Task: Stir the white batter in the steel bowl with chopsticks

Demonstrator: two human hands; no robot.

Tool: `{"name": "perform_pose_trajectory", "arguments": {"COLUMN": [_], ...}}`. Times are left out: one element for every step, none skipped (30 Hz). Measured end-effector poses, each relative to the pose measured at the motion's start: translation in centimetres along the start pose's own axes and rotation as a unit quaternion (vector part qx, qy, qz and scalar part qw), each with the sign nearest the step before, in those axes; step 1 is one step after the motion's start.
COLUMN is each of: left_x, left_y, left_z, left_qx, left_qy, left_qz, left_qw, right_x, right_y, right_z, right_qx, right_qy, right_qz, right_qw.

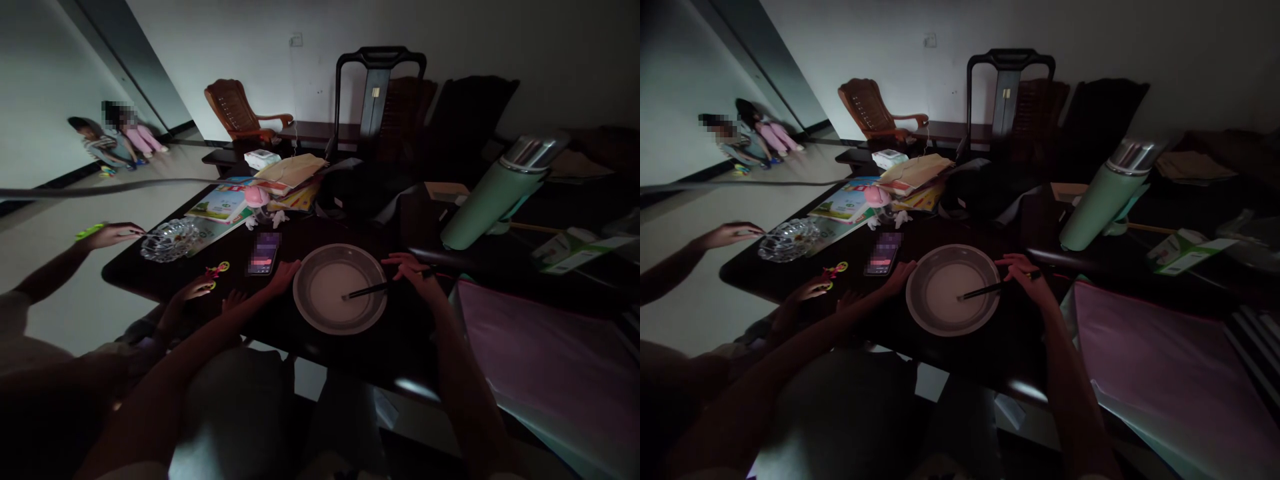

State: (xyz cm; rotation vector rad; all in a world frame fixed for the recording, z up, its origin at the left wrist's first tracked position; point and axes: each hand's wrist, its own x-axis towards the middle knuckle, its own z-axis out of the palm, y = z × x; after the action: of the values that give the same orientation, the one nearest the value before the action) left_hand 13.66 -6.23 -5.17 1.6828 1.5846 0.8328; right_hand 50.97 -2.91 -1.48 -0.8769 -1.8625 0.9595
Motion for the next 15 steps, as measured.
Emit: {"name": "perform_pose_trajectory", "arguments": {"left_x": [0.1, 0.1, 0.2, 0.3, 0.3, 0.4, 0.3, 0.3, 0.3, 0.2, 0.2, 0.2, 0.1, 0.2, 0.2], "left_y": [-0.1, -0.2, -0.3, -0.4, -0.5, -0.5, -0.5, -0.5, -0.5, -0.4, -0.4, -0.5, -0.5, -0.5, -0.5], "left_z": [0.0, 0.0, 0.0, 0.0, 0.0, 0.0, 0.0, 0.0, 0.0, 0.0, 0.0, 0.0, 0.0, 0.0, 0.0], "left_qx": [-0.001, -0.001, -0.003, -0.005, -0.008, -0.010, -0.012, -0.014, -0.017, -0.021, -0.023, -0.024, -0.022, -0.017, -0.011], "left_qy": [0.001, 0.002, 0.003, 0.003, 0.003, 0.001, -0.002, -0.003, -0.001, 0.000, 0.002, 0.004, 0.005, 0.004, 0.004], "left_qz": [0.002, 0.005, 0.009, 0.011, 0.013, 0.014, 0.014, 0.015, 0.015, 0.015, 0.015, 0.015, 0.016, 0.017, 0.019], "left_qw": [1.000, 1.000, 1.000, 1.000, 1.000, 1.000, 1.000, 1.000, 1.000, 1.000, 1.000, 1.000, 1.000, 1.000, 1.000], "right_x": [0.0, 0.0, 0.1, 0.1, 0.1, 0.1, 0.1, 0.1, 0.0, 0.0, 0.0, 0.0, 0.0, 0.0, 0.1], "right_y": [-0.1, -0.1, -0.2, -0.2, -0.2, -0.1, -0.1, -0.1, -0.1, -0.1, -0.1, -0.2, -0.2, -0.2, -0.2], "right_z": [0.3, 0.6, 0.8, 0.9, 0.8, 0.6, 0.3, -0.1, -0.3, -0.5, -0.4, -0.1, 0.2, 0.6, 0.9], "right_qx": [0.001, -0.001, -0.007, -0.015, -0.022, -0.027, -0.028, -0.024, -0.018, -0.012, -0.007, -0.006, -0.007, -0.011, -0.016], "right_qy": [-0.020, -0.037, -0.046, -0.043, -0.029, -0.007, 0.015, 0.030, 0.036, 0.029, 0.014, -0.006, -0.025, -0.039, -0.044], "right_qz": [0.000, -0.002, -0.004, -0.006, -0.008, -0.009, -0.009, -0.008, -0.006, -0.005, -0.004, -0.004, -0.006, -0.009, -0.013], "right_qw": [1.000, 0.999, 0.999, 0.999, 0.999, 1.000, 0.999, 0.999, 0.999, 0.999, 1.000, 1.000, 1.000, 0.999, 0.999]}}
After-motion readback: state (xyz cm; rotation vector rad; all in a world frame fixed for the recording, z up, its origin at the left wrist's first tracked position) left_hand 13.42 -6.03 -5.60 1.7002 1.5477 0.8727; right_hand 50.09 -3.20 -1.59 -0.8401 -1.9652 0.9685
